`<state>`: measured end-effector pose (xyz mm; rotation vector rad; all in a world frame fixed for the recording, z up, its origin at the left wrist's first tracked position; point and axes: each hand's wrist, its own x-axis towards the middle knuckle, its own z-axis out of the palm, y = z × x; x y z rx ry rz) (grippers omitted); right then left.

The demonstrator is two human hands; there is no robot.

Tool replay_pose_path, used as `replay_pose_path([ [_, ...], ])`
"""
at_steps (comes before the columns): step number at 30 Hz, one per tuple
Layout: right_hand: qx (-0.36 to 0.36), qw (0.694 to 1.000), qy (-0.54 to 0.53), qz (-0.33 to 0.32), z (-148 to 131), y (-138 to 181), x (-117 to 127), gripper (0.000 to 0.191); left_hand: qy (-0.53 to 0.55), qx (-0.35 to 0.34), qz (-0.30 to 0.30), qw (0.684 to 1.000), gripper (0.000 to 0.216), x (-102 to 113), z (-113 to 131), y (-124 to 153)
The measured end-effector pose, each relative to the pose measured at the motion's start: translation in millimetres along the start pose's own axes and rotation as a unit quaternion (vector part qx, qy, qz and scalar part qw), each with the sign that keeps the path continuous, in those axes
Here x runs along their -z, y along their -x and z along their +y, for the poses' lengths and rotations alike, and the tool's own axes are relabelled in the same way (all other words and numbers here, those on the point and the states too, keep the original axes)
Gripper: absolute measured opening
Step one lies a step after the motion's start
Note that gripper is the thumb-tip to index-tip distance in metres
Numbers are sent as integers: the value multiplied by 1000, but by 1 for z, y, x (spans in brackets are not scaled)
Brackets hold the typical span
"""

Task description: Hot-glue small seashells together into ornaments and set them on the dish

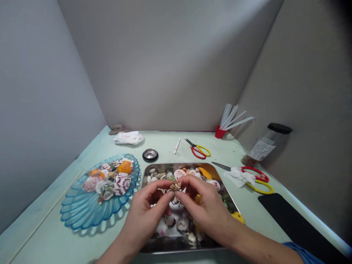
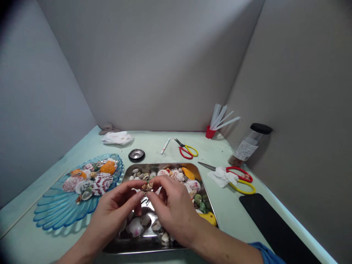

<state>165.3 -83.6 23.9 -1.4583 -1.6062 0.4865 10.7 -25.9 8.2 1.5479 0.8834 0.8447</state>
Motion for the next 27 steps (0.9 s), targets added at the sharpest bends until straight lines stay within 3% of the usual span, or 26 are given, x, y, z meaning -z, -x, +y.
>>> replay_pose_path([
  [19,38,999,-11,-7,3,-2,1,16,36,6,11,999,19,1,1,-1],
  [24,11,1000,-11,2,5,-1,-2,29,81,36,28,996,20,0,1,-2],
  [27,23,1000,-5,5,5,-1,-2,22,75,36,22,996,22,1,0,-3],
])
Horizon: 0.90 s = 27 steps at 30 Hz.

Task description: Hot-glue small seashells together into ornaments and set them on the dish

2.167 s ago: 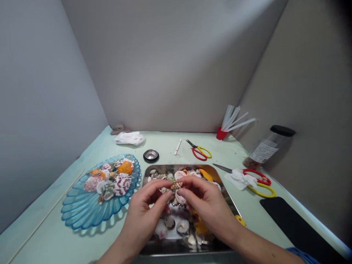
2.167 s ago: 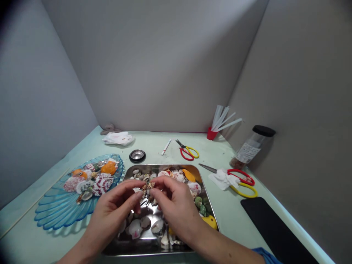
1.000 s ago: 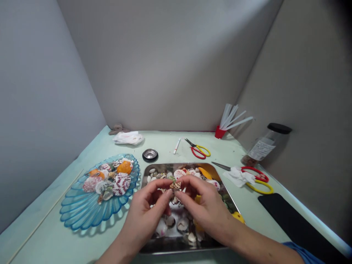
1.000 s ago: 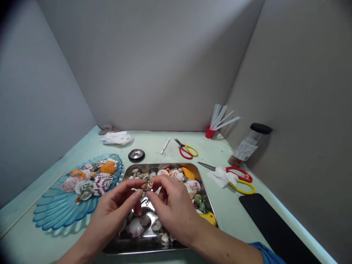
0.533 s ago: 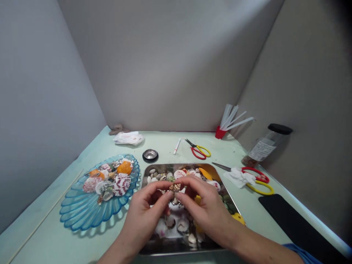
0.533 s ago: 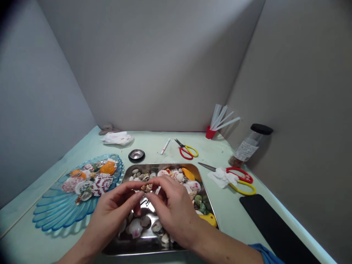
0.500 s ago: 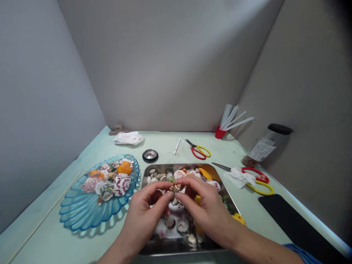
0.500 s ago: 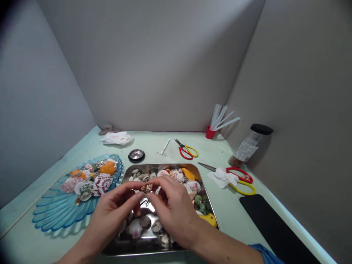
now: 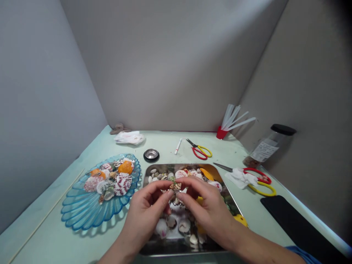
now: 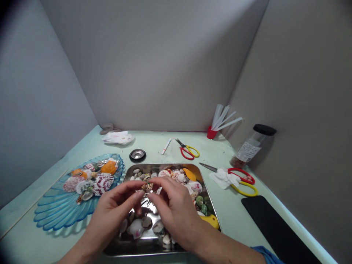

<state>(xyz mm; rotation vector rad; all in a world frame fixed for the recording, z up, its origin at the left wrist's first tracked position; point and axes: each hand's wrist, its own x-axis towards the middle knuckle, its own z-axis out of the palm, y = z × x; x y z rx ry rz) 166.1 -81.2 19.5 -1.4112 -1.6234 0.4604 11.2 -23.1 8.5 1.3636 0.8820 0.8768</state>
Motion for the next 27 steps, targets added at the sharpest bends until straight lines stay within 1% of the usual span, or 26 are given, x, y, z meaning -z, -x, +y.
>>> replay_pose_path([
  [4,9,1000,-3,-1,0,0,2,20,-3,3,-7,1000,25,0,0,0],
  [14,33,999,-1,-8,-1,-2,4,18,2,-11,-26,1000,16,1,2,0],
  [18,26,1000,-6,-2,0,-1,2,20,-11,-17,-20,1000,16,0,3,0],
  [22,15,1000,-12,0,1,0,2,23,-15,-19,-13,1000,18,1,0,1],
  [24,19,1000,-14,-6,0,0,3,21,-26,-25,-14,999,21,1,-1,1],
  [27,32,999,-16,1,0,0,4,20,-55,-31,-12,998,27,1,-2,1],
])
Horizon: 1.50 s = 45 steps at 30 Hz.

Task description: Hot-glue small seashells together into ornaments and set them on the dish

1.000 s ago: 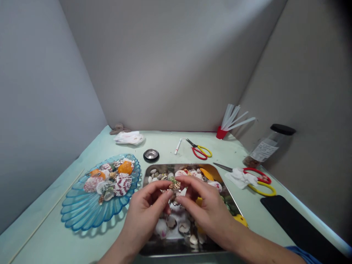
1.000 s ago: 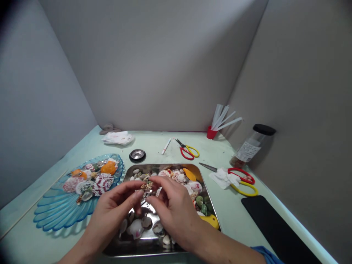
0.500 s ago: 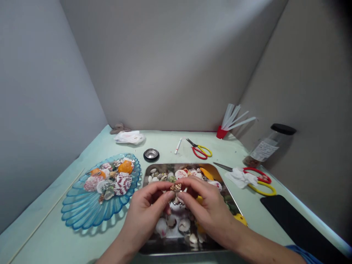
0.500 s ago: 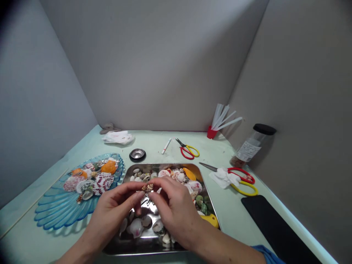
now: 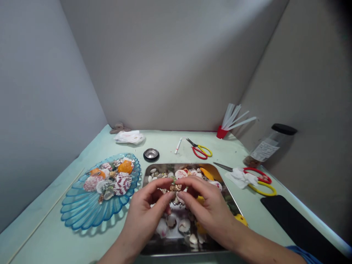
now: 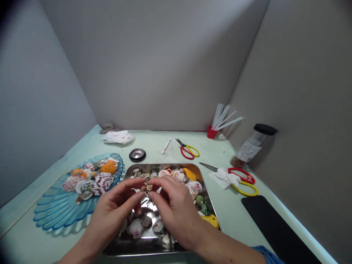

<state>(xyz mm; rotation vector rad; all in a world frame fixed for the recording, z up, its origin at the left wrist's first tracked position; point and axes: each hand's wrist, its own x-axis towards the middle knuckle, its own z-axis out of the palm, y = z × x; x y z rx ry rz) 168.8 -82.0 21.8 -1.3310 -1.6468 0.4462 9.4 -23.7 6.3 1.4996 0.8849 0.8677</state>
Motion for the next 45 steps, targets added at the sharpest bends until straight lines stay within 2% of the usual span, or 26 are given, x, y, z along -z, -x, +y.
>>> replay_pose_path([
  [8,-2,999,-7,38,2,-1,2,19,-1,16,3,1000,19,-1,-2,0],
  [17,73,996,23,52,7,3,-2,23,1,5,-7,1000,18,0,-2,0],
  [22,-5,998,17,52,6,3,-4,29,22,17,9,1000,14,-1,5,0],
  [26,-44,998,25,25,2,1,-1,4,37,30,13,999,13,-1,9,0],
  [30,-70,997,-1,14,1,0,1,9,46,33,0,998,12,-1,9,0],
  [38,-59,998,-7,26,6,0,-1,15,52,38,2,998,12,-1,6,-1],
  [45,-64,998,13,21,5,-1,0,12,55,45,6,997,13,-2,7,-3],
])
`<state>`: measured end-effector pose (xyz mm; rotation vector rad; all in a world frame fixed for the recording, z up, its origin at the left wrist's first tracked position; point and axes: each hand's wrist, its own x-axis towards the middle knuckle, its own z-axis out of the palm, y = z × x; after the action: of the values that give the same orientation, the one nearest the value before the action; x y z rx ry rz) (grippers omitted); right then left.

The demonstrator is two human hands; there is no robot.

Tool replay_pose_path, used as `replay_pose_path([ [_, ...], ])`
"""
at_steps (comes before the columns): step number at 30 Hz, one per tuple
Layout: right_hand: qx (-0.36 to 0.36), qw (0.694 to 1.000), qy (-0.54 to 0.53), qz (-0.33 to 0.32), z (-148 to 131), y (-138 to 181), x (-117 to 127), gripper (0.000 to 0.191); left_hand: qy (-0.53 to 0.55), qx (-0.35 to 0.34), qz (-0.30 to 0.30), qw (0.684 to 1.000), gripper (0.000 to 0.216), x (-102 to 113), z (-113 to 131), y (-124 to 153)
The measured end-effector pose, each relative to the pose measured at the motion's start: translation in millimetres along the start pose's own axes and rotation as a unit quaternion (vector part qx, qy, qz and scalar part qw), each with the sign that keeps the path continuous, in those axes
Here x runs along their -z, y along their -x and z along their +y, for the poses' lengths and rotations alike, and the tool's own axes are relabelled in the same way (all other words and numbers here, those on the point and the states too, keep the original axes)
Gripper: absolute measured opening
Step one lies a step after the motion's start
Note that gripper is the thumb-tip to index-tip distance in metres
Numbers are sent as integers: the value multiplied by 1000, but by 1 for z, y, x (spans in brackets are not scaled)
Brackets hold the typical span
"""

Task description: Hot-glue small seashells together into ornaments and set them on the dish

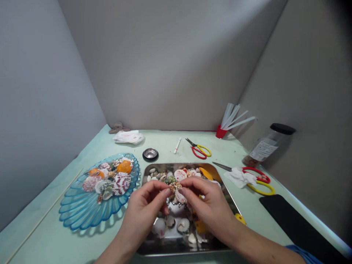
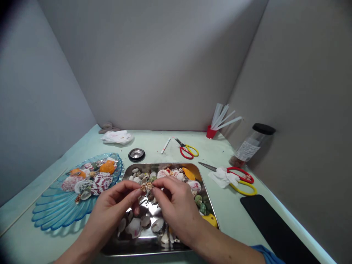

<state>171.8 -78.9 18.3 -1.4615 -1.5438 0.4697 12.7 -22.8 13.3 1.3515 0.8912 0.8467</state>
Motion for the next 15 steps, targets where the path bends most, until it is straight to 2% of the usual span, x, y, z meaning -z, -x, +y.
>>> replay_pose_path([
  [15,9,999,50,-17,-3,0,1,19,-20,-1,10,1000,15,1,-1,1],
])
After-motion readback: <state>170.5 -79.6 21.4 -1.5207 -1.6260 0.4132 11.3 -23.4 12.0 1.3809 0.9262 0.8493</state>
